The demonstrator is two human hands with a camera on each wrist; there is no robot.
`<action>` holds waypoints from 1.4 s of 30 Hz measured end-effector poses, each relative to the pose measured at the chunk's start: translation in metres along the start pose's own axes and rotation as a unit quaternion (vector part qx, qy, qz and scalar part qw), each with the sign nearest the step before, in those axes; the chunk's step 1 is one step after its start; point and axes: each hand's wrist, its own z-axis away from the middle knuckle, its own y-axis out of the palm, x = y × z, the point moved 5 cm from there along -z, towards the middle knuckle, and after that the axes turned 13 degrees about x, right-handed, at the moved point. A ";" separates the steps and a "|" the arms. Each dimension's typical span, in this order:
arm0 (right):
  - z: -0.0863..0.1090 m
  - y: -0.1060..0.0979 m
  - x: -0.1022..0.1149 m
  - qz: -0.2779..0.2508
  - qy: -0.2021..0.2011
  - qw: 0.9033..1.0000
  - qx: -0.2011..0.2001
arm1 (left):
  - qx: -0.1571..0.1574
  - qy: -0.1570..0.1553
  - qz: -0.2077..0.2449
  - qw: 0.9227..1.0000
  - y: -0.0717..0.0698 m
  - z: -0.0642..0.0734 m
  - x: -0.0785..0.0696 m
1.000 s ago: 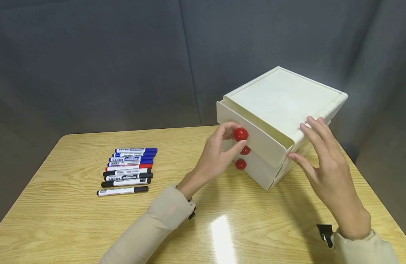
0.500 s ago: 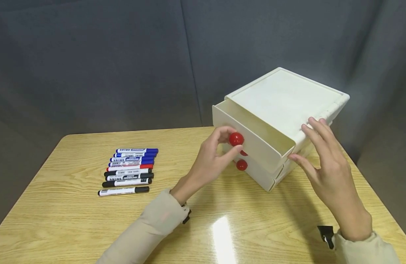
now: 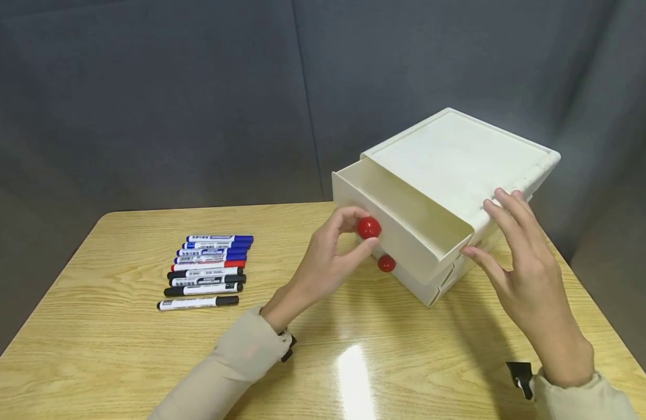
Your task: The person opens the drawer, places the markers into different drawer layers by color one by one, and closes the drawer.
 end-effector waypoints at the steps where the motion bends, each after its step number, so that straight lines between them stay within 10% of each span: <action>1: 0.000 0.000 0.000 0.000 0.000 1.000 0.000 | 0.002 -0.002 0.002 1.000 0.000 0.001 0.000; 42: 0.001 0.000 -0.001 -0.002 0.001 1.000 -0.002 | 0.006 0.008 -0.014 1.000 -0.014 0.028 -0.002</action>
